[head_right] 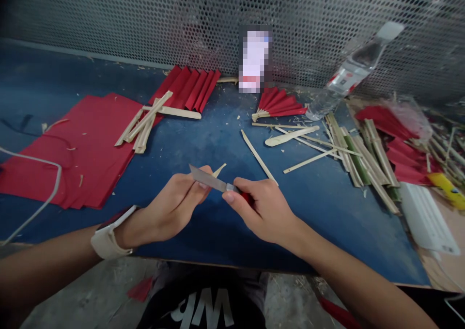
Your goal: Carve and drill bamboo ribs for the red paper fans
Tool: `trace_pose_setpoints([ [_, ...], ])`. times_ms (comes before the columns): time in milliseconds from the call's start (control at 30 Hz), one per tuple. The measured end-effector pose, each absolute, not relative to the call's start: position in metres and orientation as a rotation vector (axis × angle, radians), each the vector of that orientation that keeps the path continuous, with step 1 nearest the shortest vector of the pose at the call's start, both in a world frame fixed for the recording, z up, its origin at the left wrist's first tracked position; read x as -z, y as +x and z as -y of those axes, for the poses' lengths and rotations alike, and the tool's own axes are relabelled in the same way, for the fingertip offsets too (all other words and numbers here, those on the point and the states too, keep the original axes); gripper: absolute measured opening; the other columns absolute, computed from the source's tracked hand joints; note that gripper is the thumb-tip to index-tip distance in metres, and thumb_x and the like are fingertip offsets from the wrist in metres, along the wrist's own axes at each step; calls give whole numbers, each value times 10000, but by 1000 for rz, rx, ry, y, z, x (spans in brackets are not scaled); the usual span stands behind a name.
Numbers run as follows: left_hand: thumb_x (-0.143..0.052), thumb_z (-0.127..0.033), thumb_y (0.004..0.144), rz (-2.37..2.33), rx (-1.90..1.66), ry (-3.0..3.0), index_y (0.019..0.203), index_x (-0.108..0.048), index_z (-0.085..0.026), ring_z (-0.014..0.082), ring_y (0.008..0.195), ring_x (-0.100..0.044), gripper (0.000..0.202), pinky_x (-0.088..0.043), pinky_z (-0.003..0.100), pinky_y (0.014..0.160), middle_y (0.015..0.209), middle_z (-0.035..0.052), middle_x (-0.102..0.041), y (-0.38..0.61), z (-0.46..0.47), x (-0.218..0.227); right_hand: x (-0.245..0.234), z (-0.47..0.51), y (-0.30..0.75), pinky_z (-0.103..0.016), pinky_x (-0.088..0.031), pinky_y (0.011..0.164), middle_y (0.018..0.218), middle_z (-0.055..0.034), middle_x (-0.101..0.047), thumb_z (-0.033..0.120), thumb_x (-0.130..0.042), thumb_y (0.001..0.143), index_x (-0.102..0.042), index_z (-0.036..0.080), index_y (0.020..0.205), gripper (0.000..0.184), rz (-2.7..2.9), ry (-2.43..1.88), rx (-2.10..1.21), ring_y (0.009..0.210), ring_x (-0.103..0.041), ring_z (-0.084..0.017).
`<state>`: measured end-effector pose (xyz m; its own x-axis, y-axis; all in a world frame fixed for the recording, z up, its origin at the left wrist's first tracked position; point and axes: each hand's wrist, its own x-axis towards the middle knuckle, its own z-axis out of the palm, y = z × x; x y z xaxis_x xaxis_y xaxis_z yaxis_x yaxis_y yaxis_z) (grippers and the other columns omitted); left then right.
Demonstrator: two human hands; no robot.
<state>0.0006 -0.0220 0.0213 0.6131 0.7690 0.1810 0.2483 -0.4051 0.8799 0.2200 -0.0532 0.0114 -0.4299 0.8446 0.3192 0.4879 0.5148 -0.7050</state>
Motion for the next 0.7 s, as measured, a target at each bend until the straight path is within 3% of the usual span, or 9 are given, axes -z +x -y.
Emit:
trace_pose_setpoints([
  [167, -392, -459, 1140, -690, -696, 1642, 793, -458, -199, 71, 544, -355, 439, -319, 227, 496, 704, -57, -425, 0, 21, -16, -11, 51, 225, -162, -239, 491, 559, 62, -340, 351, -462, 1105, -422, 135, 680, 479, 2099, -1060, -749, 488, -286, 5],
  [367, -417, -489, 1138, -594, -683, 1400, 794, -445, -206, 63, 511, -302, 446, -299, 214, 465, 658, -81, -378, 2, 23, -13, -12, 45, 228, -171, -211, 477, 541, 63, -307, 356, -466, 1102, -384, 137, 662, 499, 2159, -1049, -759, 479, -251, 3],
  [700, -388, -495, 1130, -660, -537, 1606, 816, -459, -213, 86, 554, -386, 428, -360, 217, 486, 670, -62, -419, -1, 16, -10, -12, 43, 232, -191, -189, 471, 540, 50, -273, 514, -450, 1089, -379, 143, 632, 593, 2144, -1137, -931, 481, -232, -14],
])
